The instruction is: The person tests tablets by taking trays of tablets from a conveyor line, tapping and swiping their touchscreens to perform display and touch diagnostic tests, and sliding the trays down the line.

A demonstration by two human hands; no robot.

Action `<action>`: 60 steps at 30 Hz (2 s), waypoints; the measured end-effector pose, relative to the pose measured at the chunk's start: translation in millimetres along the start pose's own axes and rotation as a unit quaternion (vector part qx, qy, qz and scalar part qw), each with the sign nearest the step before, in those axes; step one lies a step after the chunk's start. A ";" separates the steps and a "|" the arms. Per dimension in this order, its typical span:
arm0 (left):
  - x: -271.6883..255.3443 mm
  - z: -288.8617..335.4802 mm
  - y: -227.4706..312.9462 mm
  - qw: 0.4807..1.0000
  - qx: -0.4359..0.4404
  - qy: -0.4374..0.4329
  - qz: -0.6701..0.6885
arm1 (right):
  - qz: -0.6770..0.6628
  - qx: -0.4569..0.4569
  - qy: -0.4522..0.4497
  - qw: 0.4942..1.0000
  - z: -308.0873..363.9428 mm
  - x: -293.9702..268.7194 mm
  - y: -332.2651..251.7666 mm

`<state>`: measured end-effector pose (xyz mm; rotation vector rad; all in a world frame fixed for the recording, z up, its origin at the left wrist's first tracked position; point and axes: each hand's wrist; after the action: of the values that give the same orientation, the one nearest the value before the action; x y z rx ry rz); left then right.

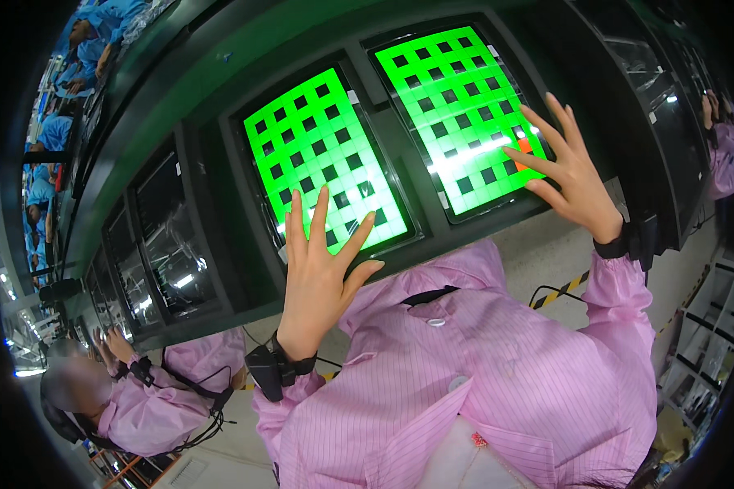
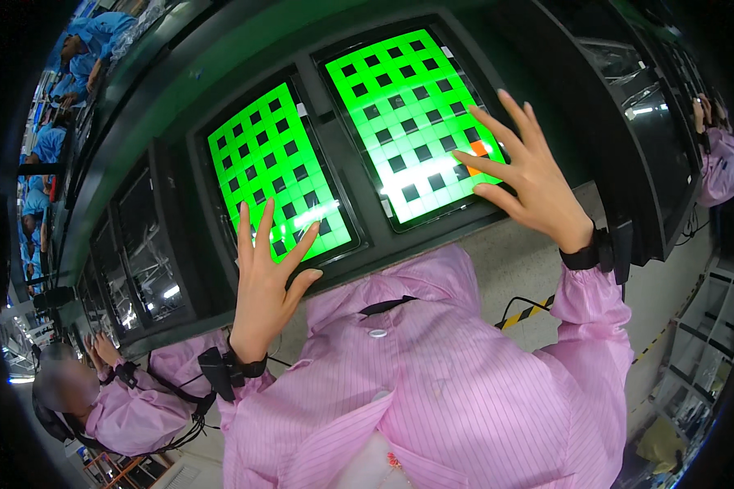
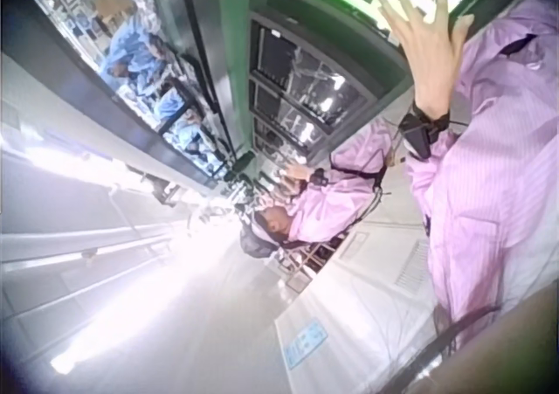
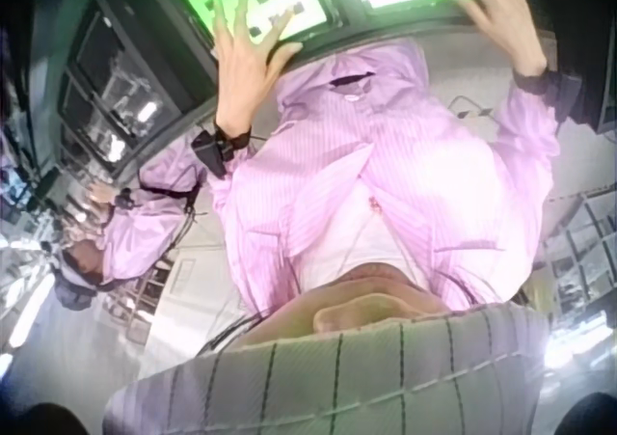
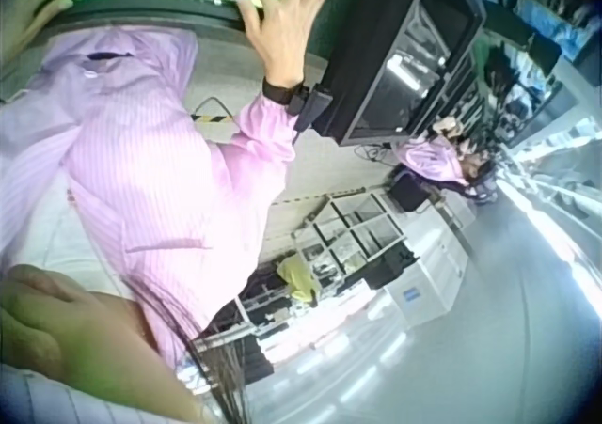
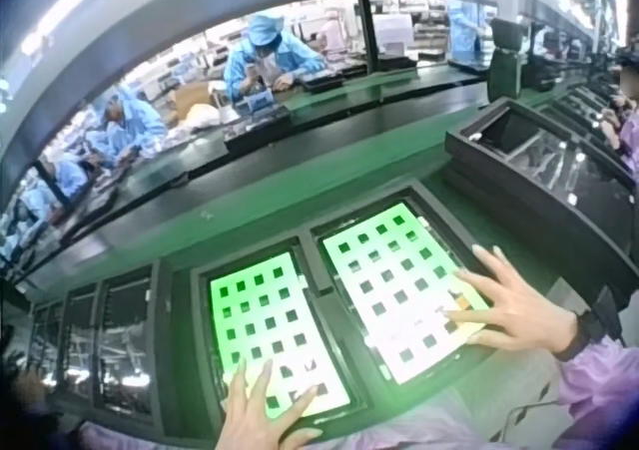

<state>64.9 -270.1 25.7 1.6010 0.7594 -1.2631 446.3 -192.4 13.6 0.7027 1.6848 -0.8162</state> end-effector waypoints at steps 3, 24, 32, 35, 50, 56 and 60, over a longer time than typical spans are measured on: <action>-0.3 -0.3 -0.4 1.000 0.003 0.006 0.007 | -0.023 0.051 0.055 0.997 8.5 -4.8 4.2; -6.3 -14.9 -47.2 0.974 -0.162 0.157 -0.002 | -0.026 -0.010 0.041 0.999 -65.8 7.1 9.4; -7.9 -10.8 -52.1 0.971 -0.175 0.161 -0.002 | -0.026 -0.001 0.026 0.999 -70.4 8.7 10.6; -6.6 -11.1 -54.5 0.972 -0.175 0.158 -0.001 | -0.024 -0.003 0.037 0.999 -71.1 8.7 10.4; -17.6 -37.1 -62.1 0.986 -0.093 0.140 0.011 | -0.011 -0.019 0.017 1.000 -84.9 1.1 8.7; -16.0 -47.4 -62.9 0.998 -0.051 -0.001 -0.029 | 0.031 -0.068 -0.033 0.997 -90.2 6.3 10.9; -12.6 -47.7 -63.2 0.997 -0.020 0.076 -0.019 | 0.002 -0.089 0.020 0.996 -91.9 11.4 11.3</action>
<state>24.0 -201.2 21.5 1.6721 0.9086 -1.1551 400.8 -111.0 17.2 0.6028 1.7674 -0.6417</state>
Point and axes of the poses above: each hand's wrist, its own z-axis away from the middle knuckle, its own x-axis out of the palm, y = z × x, and after that the axes turned 1 degree about y, right-handed
